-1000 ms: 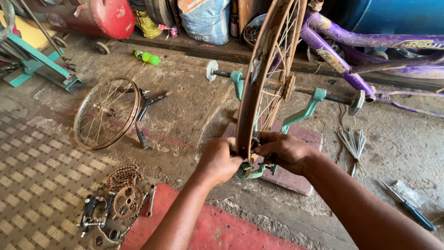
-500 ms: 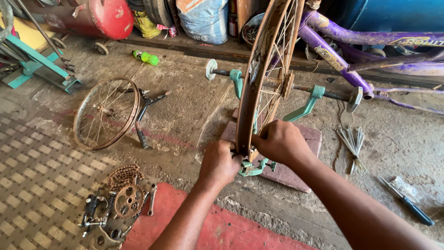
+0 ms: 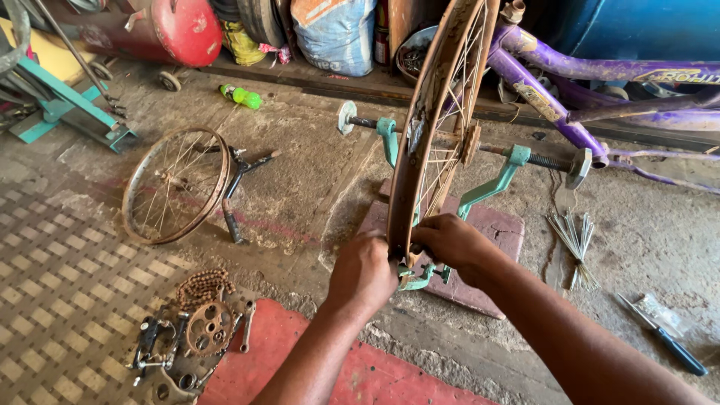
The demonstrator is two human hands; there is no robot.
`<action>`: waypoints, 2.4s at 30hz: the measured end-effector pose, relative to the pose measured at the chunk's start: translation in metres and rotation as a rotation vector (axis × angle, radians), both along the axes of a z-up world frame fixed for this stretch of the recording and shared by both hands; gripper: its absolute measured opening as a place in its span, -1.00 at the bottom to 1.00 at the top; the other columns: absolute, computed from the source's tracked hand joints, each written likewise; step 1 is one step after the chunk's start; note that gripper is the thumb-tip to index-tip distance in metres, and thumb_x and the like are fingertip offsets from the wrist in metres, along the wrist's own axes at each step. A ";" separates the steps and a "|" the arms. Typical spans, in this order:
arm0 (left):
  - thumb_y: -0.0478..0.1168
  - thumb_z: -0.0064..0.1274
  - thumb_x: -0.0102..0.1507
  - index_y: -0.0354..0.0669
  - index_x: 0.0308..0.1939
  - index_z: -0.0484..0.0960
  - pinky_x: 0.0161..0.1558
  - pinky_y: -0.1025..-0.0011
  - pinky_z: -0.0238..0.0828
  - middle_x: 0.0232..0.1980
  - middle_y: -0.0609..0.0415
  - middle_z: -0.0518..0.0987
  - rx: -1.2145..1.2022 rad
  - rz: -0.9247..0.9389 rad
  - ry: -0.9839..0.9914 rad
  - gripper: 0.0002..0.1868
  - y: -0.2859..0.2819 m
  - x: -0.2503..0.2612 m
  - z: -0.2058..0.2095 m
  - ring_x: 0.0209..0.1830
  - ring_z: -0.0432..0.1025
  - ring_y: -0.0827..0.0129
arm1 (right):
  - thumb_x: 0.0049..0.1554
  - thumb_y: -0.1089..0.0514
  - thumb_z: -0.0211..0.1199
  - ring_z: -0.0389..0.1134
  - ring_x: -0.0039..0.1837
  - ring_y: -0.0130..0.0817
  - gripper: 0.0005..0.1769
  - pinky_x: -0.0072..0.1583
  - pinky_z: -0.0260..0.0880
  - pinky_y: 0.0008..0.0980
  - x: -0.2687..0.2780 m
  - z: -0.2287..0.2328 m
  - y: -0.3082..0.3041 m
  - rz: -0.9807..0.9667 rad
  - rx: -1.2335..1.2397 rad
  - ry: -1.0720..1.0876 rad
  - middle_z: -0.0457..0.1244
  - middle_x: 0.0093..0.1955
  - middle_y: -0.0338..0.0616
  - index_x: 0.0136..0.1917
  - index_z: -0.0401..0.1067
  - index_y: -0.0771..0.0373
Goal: The person secures a bicycle wheel onto a green truing stand by tightening the axle nuts. They then rotate the wheel and use a spoke wrench to adjust the tension of the spokes.
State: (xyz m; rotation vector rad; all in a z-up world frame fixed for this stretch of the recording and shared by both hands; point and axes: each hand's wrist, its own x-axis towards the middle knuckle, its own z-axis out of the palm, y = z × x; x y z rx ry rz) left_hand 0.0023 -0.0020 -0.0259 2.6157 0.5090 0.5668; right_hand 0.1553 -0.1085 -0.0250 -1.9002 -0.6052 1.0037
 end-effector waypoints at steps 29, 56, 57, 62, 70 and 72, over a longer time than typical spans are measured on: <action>-0.07 0.10 0.29 -0.04 -0.25 0.74 -0.30 0.29 0.52 -0.34 0.06 0.70 -0.148 0.057 0.403 -0.80 0.003 -0.014 0.073 -0.43 0.57 0.31 | 0.32 0.04 0.09 0.29 -0.34 -0.46 -0.67 -0.30 0.39 -0.50 0.051 -0.013 -0.015 -0.084 -0.365 -0.347 0.45 -0.12 -0.04 0.11 0.59 0.25; -0.16 0.16 0.26 -0.18 -0.16 0.67 -0.27 0.28 0.63 -0.32 -0.02 0.68 -0.071 -0.004 0.520 -0.82 0.012 0.001 0.031 -0.39 0.62 0.26 | 0.16 0.07 0.33 0.48 -0.16 -0.25 -0.55 -0.08 0.60 -0.34 0.016 0.017 -0.019 0.045 0.059 0.186 0.43 -0.09 0.12 0.16 0.52 0.48; -0.18 0.16 0.25 -0.16 -0.16 0.68 -0.29 0.29 0.62 -0.33 0.01 0.68 -0.069 -0.019 0.510 -0.84 0.013 0.000 0.030 -0.40 0.61 0.29 | 0.18 0.01 0.31 0.48 -0.14 -0.28 -0.54 -0.10 0.56 -0.36 0.015 0.019 -0.018 0.075 -0.027 0.045 0.43 -0.08 0.10 0.14 0.54 0.46; -0.19 0.20 0.21 -0.20 -0.18 0.68 -0.29 0.29 0.60 -0.34 -0.02 0.67 -0.038 -0.037 0.439 -0.83 0.014 0.000 0.027 -0.40 0.59 0.29 | 0.13 0.14 0.24 0.40 -0.14 -0.43 -0.62 -0.12 0.47 -0.47 0.018 0.014 -0.019 0.134 0.132 0.139 0.41 -0.10 -0.10 0.19 0.53 0.33; -0.20 0.19 0.19 -0.23 -0.27 0.68 -0.26 0.20 0.58 -0.33 -0.08 0.67 -0.014 -0.001 0.390 -0.84 0.012 0.001 0.028 -0.35 0.60 0.17 | 0.05 0.31 0.22 0.22 -0.28 -0.46 -0.61 -0.23 0.33 -0.44 0.024 -0.010 -0.013 0.112 0.293 0.393 0.24 -0.26 -0.15 0.16 0.49 0.45; -0.19 0.20 0.18 -0.25 -0.27 0.67 -0.25 0.19 0.58 -0.33 -0.10 0.67 0.001 -0.008 0.375 -0.82 0.013 0.002 0.027 -0.35 0.60 0.15 | 0.05 0.28 0.24 0.28 -0.26 -0.43 -0.63 -0.19 0.38 -0.43 0.023 -0.008 -0.011 0.135 0.322 0.414 0.30 -0.21 -0.12 0.13 0.49 0.47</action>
